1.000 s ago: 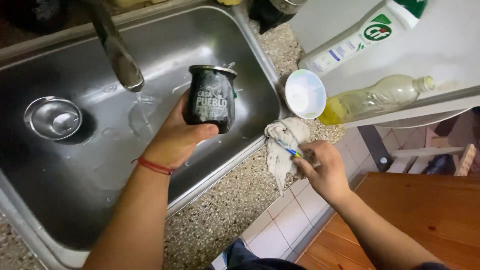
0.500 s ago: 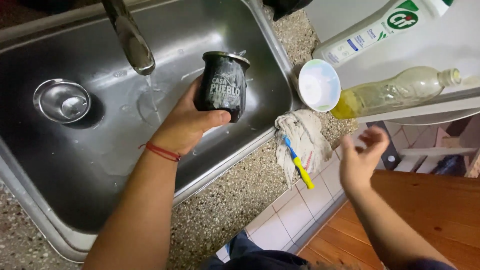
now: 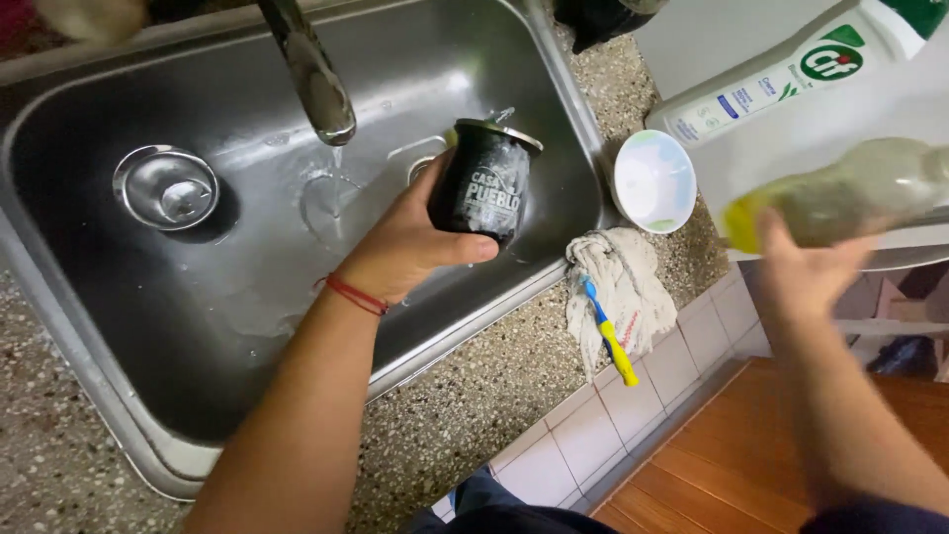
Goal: The person scrubs a black cup with a toothbrush and soap, rinses it under running water, and then scrubs it again. The person repeats this process for a second cup. The person uses a toothbrush and dish soap to clean the cups in a kitchen sink.
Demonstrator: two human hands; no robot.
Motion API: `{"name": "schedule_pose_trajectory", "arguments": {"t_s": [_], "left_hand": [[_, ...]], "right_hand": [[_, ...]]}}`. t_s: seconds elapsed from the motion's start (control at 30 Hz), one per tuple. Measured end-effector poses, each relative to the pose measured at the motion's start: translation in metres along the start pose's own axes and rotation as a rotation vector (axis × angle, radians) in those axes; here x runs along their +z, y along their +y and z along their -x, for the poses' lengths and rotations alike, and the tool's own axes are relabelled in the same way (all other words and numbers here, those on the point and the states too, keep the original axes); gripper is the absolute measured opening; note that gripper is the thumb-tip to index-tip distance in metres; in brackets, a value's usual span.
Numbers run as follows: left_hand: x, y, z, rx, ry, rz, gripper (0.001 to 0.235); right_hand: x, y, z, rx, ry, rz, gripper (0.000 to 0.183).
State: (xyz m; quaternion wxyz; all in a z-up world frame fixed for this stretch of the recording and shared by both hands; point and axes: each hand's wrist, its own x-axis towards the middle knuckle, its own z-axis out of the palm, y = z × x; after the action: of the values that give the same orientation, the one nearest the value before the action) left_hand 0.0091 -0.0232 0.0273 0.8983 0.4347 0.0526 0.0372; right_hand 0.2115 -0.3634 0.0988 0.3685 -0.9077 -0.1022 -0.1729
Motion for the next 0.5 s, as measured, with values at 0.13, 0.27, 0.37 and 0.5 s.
{"name": "schedule_pose_trajectory", "arguments": {"t_s": [0.13, 0.27, 0.37, 0.5], "left_hand": [[0.004, 0.015, 0.004, 0.008, 0.062, -0.180, 0.096], [0.011, 0.030, 0.010, -0.186, 0.227, -0.453, 0.097], [0.013, 0.029, 0.009, -0.159, 0.208, -0.395, 0.093], [0.005, 0.015, 0.008, -0.140, 0.171, -0.282, 0.107]], "right_hand": [[-0.063, 0.014, -0.050, -0.355, -0.176, 0.434, 0.062], [-0.058, -0.024, -0.069, -0.146, -0.548, 0.715, 0.053], [-0.034, -0.162, -0.025, -0.530, -0.772, 1.018, 0.049], [-0.025, -0.189, -0.029, -1.245, -0.503, 1.387, 0.041]]}}
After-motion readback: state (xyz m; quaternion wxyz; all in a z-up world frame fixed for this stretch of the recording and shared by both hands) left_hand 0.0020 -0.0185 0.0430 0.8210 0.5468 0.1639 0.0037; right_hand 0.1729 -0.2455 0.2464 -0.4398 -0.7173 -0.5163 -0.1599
